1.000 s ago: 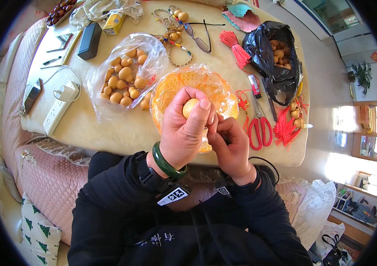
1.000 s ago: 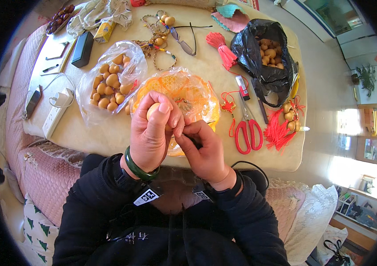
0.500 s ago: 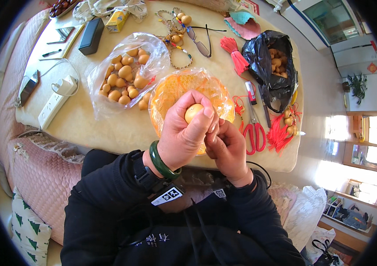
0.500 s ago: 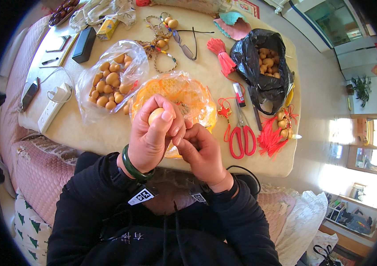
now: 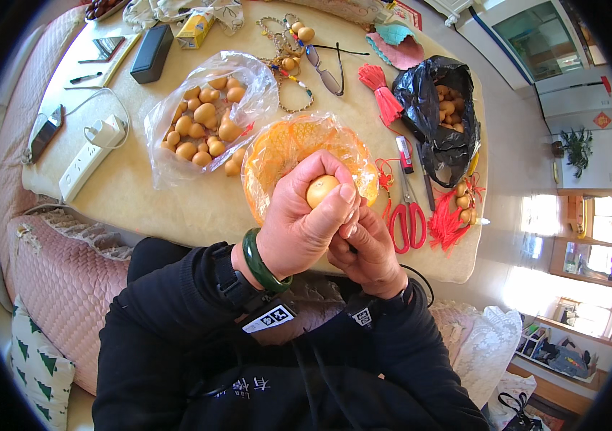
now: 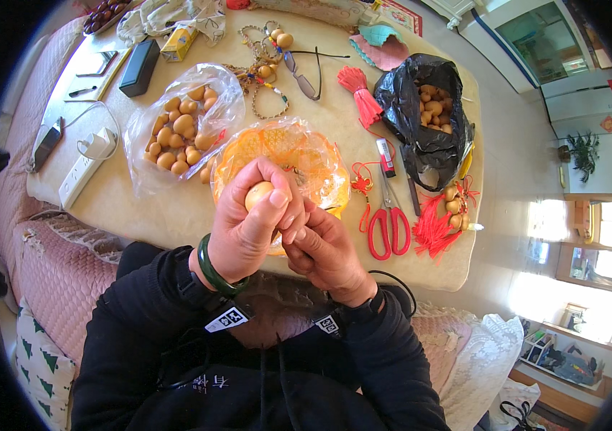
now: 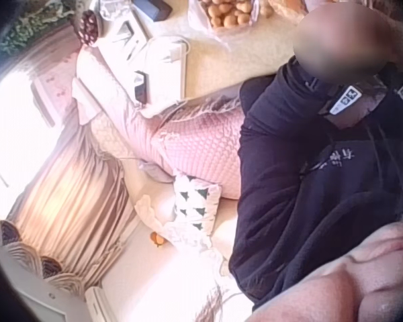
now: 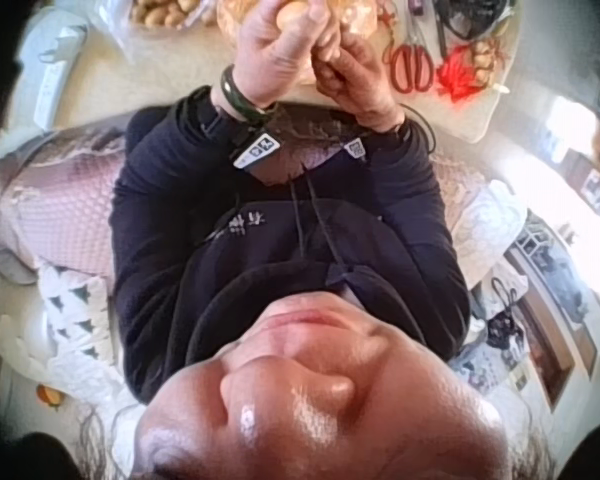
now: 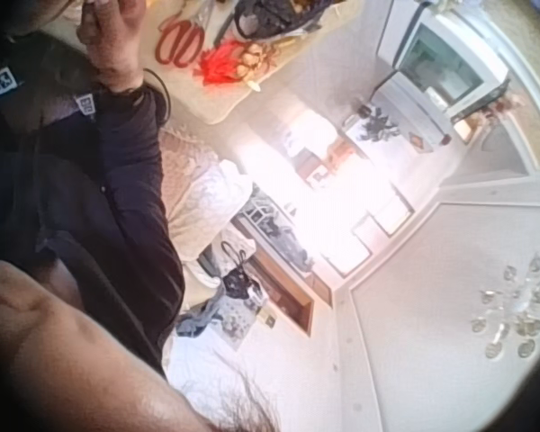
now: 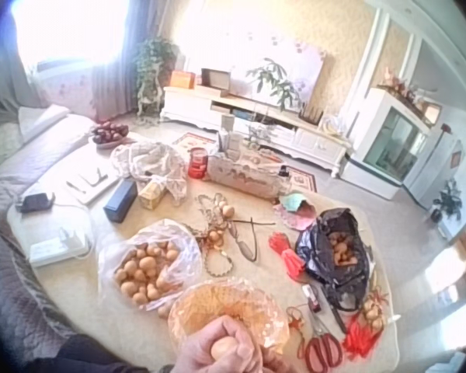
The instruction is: The person holds a small round wooden bead and uses a hand drill to create a hole through it. The person rotates the bead and advances the drill bit repeatedly to complete the hole.
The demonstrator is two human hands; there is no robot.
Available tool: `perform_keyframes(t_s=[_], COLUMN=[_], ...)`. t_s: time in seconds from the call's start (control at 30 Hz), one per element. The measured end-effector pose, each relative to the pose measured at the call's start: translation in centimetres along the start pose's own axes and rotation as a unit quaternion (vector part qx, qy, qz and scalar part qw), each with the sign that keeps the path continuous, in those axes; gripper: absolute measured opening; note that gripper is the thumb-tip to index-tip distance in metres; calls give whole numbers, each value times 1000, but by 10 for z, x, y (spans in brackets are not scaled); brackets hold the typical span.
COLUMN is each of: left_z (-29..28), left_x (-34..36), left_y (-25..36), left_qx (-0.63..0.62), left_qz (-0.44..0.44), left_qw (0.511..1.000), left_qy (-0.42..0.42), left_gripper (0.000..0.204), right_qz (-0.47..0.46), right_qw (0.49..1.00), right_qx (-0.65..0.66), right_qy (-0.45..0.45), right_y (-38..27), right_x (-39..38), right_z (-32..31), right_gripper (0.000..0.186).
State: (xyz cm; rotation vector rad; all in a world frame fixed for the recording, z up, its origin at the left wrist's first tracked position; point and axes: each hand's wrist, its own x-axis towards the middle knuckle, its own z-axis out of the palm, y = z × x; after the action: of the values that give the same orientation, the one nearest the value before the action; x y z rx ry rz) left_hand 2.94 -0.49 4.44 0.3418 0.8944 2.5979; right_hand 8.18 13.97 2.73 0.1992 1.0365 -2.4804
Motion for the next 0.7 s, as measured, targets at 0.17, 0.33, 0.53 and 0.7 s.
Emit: perform_keyframes(t_s=[0.17,0.33,0.53,0.7], left_z=[2,2,0,-2], left_x=[0,0,1,1], left_y=[-1,-1,-1,-2], left_qx=[3,40,80,21], left_qz=[18,1,16,-6], left_qw=[999,997,996,999], left_qy=[28,60,43,25], left_gripper=[11,12,7,11], right_qz=[-92,-221,-362,-176], right_qw=[978,912,785,967], right_qx=[-180,-337,-494,-183], right_qy=[46,80,95,34], right_y=[2,12,21,13], right_x=[2,3,8,3], right_z=[-2,-2,-2,0], right_gripper=[18,17,18,11])
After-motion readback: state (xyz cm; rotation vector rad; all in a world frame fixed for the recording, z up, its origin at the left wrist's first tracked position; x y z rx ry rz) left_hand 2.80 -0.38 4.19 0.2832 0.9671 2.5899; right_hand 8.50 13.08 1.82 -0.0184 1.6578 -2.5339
